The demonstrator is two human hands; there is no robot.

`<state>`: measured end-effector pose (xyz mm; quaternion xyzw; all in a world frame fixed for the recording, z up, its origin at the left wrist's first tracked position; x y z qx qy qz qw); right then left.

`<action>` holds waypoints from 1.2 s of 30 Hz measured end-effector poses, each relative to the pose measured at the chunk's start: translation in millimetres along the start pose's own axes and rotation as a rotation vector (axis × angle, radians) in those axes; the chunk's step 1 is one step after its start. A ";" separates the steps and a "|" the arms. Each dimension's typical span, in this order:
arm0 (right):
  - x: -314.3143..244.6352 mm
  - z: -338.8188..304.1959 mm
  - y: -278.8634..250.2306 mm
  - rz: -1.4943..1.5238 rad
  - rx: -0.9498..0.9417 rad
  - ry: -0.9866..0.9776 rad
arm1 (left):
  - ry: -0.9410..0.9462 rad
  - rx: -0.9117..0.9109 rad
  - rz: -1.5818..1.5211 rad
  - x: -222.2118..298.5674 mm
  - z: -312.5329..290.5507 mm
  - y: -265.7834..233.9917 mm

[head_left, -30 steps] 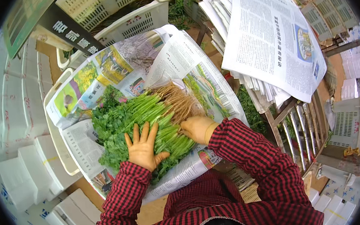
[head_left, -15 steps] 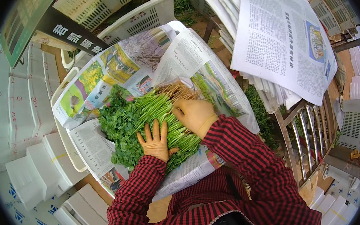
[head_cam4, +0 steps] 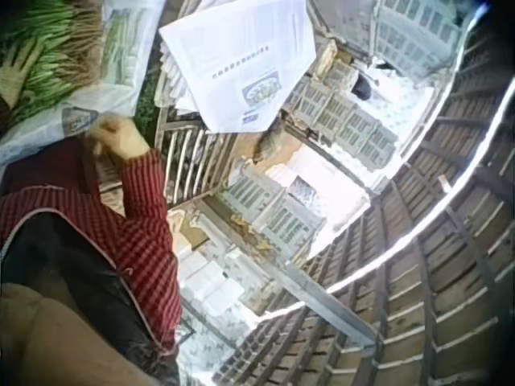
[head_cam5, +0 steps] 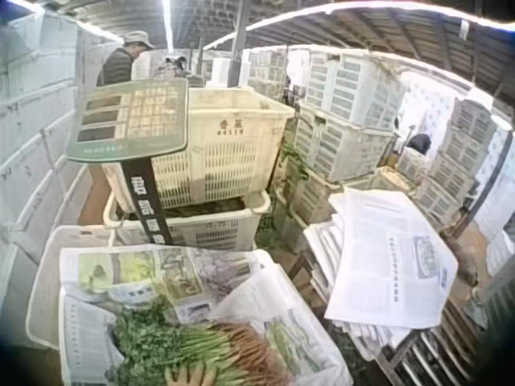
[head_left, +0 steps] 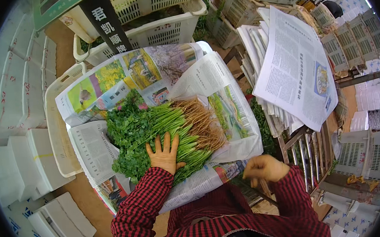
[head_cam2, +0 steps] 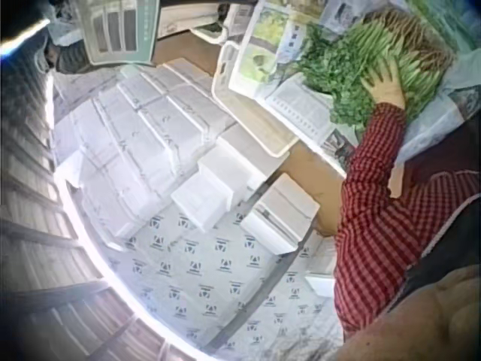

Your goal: The person organizes and packs coriander by hand, gathering bunches of the herb from a metal frame, wrapping them in newspaper, and placing them into a plastic crate.

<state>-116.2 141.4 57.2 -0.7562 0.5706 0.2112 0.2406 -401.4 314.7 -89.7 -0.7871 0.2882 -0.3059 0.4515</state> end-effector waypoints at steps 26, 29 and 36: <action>-55.6 -70.2 -215.8 -0.248 1.735 -0.300 | -0.065 -0.067 0.057 55.8 -20.5 -101.7; -41.6 -95.5 -148.5 -0.149 1.753 -0.620 | 0.307 0.508 -0.784 80.3 -41.6 -113.7; -80.6 -68.9 17.5 0.383 0.966 -0.826 | 0.592 0.400 -1.981 -11.3 98.6 -16.8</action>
Point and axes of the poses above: each hand's wrist, its own z-axis towards the middle knuckle, its own y-axis out of the palm, x = y × z, the point moved 2 cm from there along z, towards the middle knuckle, and after that the axes turned 10 degrees about y, right-handed, at the moved point
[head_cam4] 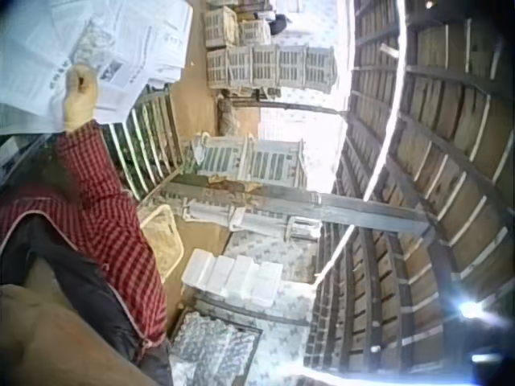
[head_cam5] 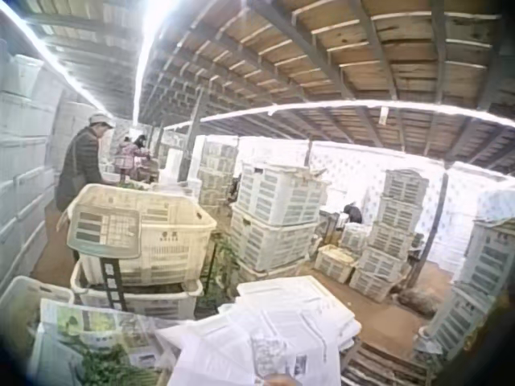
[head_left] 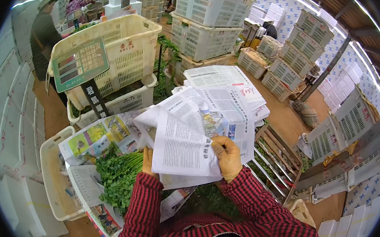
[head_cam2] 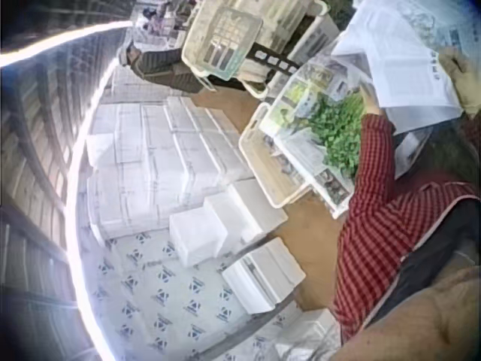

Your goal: The person organizes and packs coriander by hand, gathering bunches of the herb from a metal frame, wrapping them in newspaper, and placing them into a plastic crate.

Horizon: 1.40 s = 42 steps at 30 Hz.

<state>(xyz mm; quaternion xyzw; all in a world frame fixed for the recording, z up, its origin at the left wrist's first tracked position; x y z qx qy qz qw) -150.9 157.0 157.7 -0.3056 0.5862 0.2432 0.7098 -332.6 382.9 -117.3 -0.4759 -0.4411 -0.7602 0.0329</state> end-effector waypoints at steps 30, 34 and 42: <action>-166.4 85.3 -35.2 -1.059 -0.290 -0.863 | 0.372 0.182 0.390 275.0 -58.8 167.4; -176.1 43.1 -34.1 -0.956 -0.077 -1.150 | 0.507 -0.165 0.692 314.9 -97.4 186.5; -108.8 16.2 -43.4 -1.064 -0.153 -0.988 | 0.540 0.894 1.553 290.4 -157.1 186.0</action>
Point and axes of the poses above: each hand's wrist, its own z-axis towards the middle knuckle, its own y-axis out of the palm, x = y × z, the point moved 2 cm from there along z, towards the middle knuckle, and after that the axes turned 10 degrees about y, right-handed, at the moved point
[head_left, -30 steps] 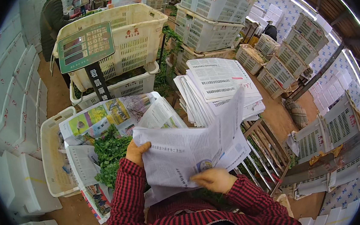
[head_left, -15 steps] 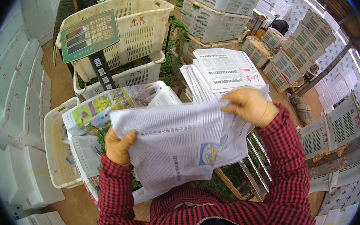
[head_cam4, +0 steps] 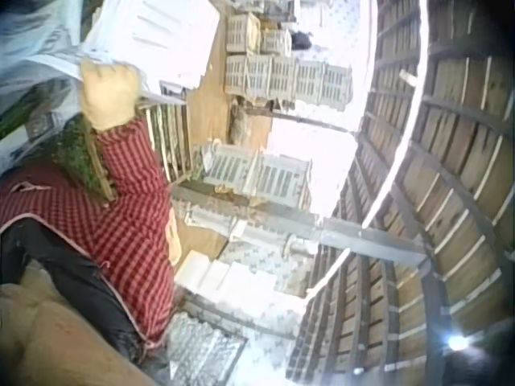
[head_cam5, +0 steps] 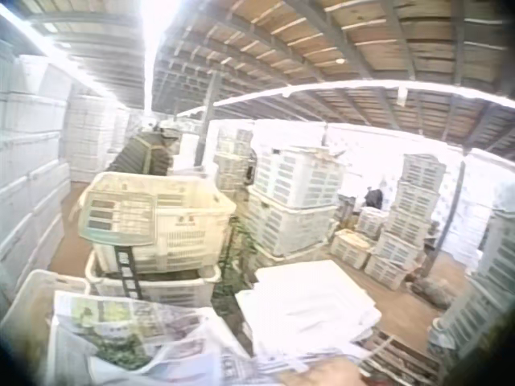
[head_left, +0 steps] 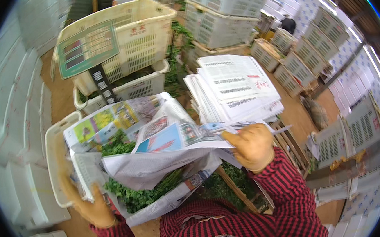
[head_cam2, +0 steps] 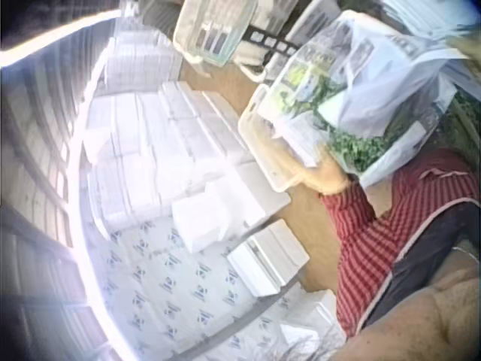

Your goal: The person organizes and packs coriander by hand, gathering bunches of the herb from a metal frame, wrapping them in newspaper, and placing them into a plastic crate.

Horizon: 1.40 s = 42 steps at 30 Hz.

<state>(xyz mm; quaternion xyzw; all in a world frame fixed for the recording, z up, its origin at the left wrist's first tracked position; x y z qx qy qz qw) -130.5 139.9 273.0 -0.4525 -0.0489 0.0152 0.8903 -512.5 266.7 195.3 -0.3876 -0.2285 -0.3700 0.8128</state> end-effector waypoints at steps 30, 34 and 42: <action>45.0 -44.1 30.2 0.678 -0.147 0.869 | 0.103 -0.508 -0.795 -6.3 25.0 150.0; 34.4 -35.7 33.0 1.194 -0.133 0.882 | 0.111 -0.485 -0.808 -12.0 30.9 151.5; 21.9 -4.0 5.8 0.489 -0.037 0.830 | 0.102 -0.623 -0.734 -19.1 47.3 146.6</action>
Point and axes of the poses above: each hand's wrist, its own z-axis towards the middle knuckle, its own y-axis out of the palm, x = y × z, the point moved 2 cm from there along z, towards the middle knuckle, and after that the axes turned 10 degrees about y, right-handed, at the moved point
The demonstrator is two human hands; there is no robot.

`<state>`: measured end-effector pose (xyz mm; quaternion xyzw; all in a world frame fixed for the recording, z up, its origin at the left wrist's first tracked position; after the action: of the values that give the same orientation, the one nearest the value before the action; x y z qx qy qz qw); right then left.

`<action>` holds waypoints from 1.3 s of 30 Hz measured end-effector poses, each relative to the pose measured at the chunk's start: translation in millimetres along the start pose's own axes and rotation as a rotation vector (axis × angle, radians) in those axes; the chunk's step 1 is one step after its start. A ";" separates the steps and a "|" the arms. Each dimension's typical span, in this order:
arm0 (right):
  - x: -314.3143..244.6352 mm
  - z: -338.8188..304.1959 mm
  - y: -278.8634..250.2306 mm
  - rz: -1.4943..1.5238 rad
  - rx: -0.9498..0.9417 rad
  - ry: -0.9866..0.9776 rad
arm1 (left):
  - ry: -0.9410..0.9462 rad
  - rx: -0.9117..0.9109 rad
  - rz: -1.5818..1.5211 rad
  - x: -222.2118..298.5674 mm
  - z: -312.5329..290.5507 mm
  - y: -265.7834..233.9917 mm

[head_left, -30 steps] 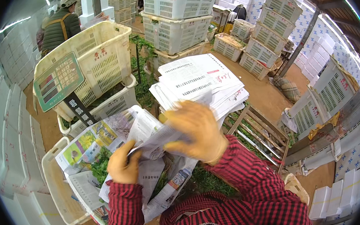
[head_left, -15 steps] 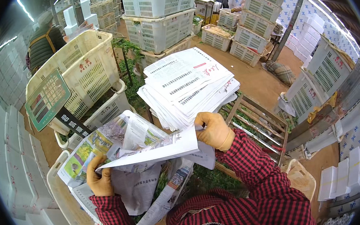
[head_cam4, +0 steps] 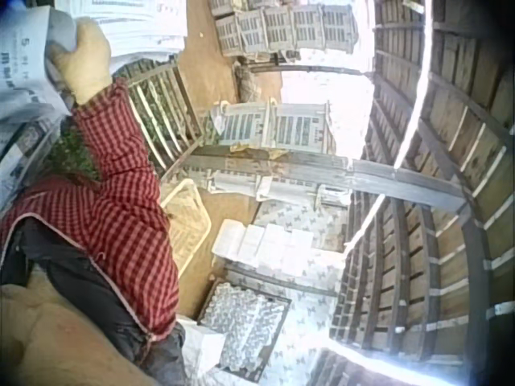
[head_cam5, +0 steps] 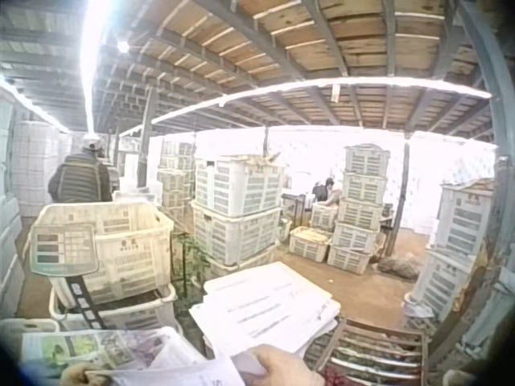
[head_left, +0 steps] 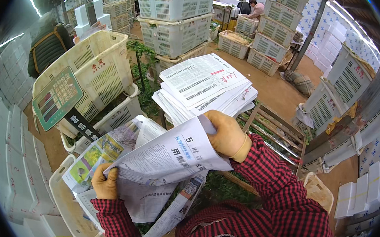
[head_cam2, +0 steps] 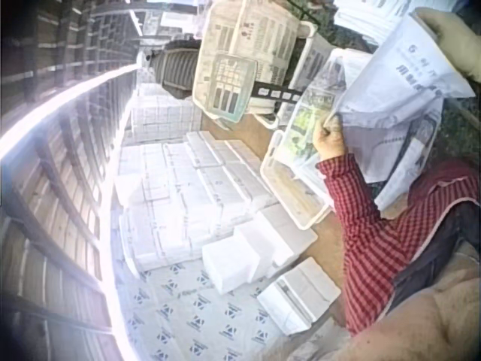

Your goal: The person organizes and packs coriander by hand, gathering bunches of the herb from a metal frame, wrapping them in newspaper, and placing them into a plastic crate.

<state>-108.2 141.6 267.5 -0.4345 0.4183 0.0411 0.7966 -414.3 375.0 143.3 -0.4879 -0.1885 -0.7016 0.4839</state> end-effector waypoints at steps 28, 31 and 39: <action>222.9 191.0 -197.5 -0.787 0.222 0.401 | -0.434 0.608 -0.230 -77.8 -52.1 -123.3; 309.7 223.2 -190.8 -1.428 -0.113 0.428 | -0.742 0.821 -0.638 -111.4 -119.3 -78.9; 439.6 166.9 -117.9 -0.292 0.346 0.928 | -0.903 0.308 0.700 -72.0 -219.2 40.7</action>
<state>331.9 58.9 81.8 -0.3229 0.6633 -0.3374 0.5847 -485.2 230.4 -26.9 -0.6954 -0.3034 -0.1875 0.6238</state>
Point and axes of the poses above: each hand's wrist, its own z-axis towards the middle knuckle, its own y-axis out of the palm, x = y × z, the point moved 2 cm from there along z, towards the middle knuckle, and after that the axes turned 10 degrees about y, right-handed, at the moved point
